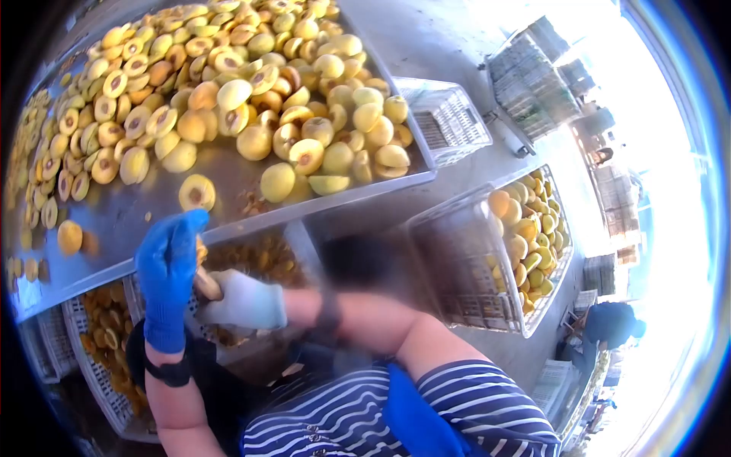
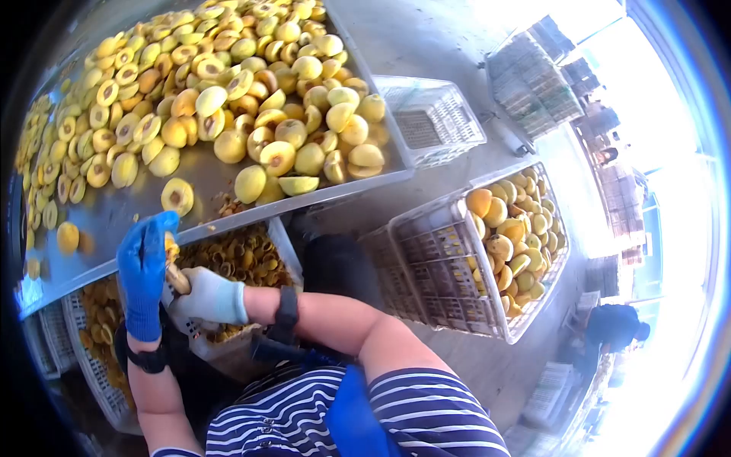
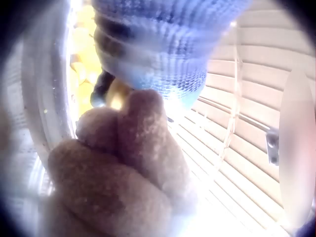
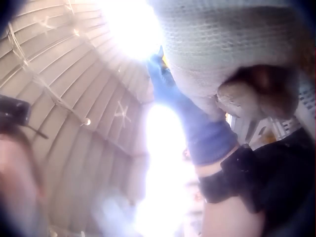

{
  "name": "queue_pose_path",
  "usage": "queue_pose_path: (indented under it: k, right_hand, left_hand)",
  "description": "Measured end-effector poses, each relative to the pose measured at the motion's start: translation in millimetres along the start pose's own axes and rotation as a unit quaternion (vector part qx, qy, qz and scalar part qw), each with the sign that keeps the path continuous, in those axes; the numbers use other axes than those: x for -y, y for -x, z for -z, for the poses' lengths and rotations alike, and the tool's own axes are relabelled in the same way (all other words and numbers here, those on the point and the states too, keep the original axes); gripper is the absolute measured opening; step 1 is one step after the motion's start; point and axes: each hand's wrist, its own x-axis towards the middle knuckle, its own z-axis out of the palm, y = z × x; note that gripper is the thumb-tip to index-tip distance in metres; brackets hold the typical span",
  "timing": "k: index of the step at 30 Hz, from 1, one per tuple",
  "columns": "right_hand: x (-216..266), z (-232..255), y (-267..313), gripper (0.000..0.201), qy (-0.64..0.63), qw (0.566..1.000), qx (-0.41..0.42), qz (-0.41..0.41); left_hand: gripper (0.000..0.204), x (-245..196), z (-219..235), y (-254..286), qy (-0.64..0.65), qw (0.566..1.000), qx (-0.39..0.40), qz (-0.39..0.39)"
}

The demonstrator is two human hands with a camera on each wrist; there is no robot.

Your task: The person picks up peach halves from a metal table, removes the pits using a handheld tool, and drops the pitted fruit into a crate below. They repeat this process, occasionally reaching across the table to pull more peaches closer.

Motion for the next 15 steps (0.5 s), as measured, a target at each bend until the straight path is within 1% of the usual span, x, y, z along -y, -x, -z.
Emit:
queue_pose_path:
  k: [1, 2, 3, 4, 5, 6, 7, 8, 9, 11, 12, 14, 15]
  right_hand:
    - [34.8, 4.1, 15.3, 0.017, -0.027, 0.994, 0.028, -0.103]
    - [27.5, 5.5, 13.6, 0.014, -0.044, 0.995, 0.04, -0.075]
    - [22.3, 8.9, 12.6, 0.014, -0.067, 0.992, 0.078, -0.074]
    - [24.9, 8.2, 14.1, 0.014, -0.057, 0.993, 0.082, -0.057]
    - [-0.5, 12.2, 6.2, 0.017, -0.057, 0.992, 0.105, -0.044]
    - [-0.4, 11.5, 6.5, 0.02, -0.045, 0.992, 0.104, -0.051]
    - [3.5, 11.5, 6.8, 0.023, 0.024, 0.993, 0.11, -0.042]
    - [-3.8, 9.6, 5.2, 0.024, 0.025, 0.994, 0.109, 0.018]
    - [1.1, 9.0, 8.0, 0.026, 0.01, 0.992, 0.126, -0.003]
    - [17.2, 19.9, 9.1, 0.026, -0.028, 0.971, 0.187, -0.147]
    - [16.2, 24.4, 10.3, 0.026, -0.03, 0.97, 0.193, -0.145]
    - [16.5, 31.1, 11.6, 0.025, -0.067, 0.969, 0.189, -0.141]
    - [19.6, 31.6, 15.9, 0.025, -0.068, 0.969, 0.195, -0.135]
  left_hand:
    - [0.024, 4.0, 4.1, -2.3, 0.004, 0.999, 0.041, 0.035]
    - [0.024, 9.2, 13.5, -1.8, 0.002, 0.994, 0.074, 0.079]
    - [0.023, 8.5, 12.5, -3.5, 0.013, 0.996, 0.077, 0.053]
    - [0.024, -1.9, 8.8, -1.4, 0.05, 0.994, 0.071, 0.068]
    - [0.027, -2.3, 16.5, -5.0, 0.031, 0.99, 0.133, 0.045]
    - [0.028, -2.9, 21.7, -6.1, 0.033, 0.983, 0.175, 0.047]
    - [0.027, -6.5, 26.6, -4.2, 0.078, 0.971, 0.212, 0.079]
    - [0.027, -6.6, 29.7, -4.4, 0.097, 0.961, 0.24, 0.102]
    - [0.026, -2.4, 29.7, -5.1, 0.138, 0.952, 0.259, 0.079]
    - [0.03, 6.8, 26.1, -3.2, 0.184, 0.947, 0.25, 0.085]
    - [0.03, 4.5, 22.9, -2.6, 0.178, 0.948, 0.247, 0.088]
    - [0.041, -3.8, 19.9, -1.7, 0.258, 0.944, 0.136, 0.152]
    - [0.041, -7.7, 21.8, 1.1, 0.251, 0.947, 0.134, 0.149]
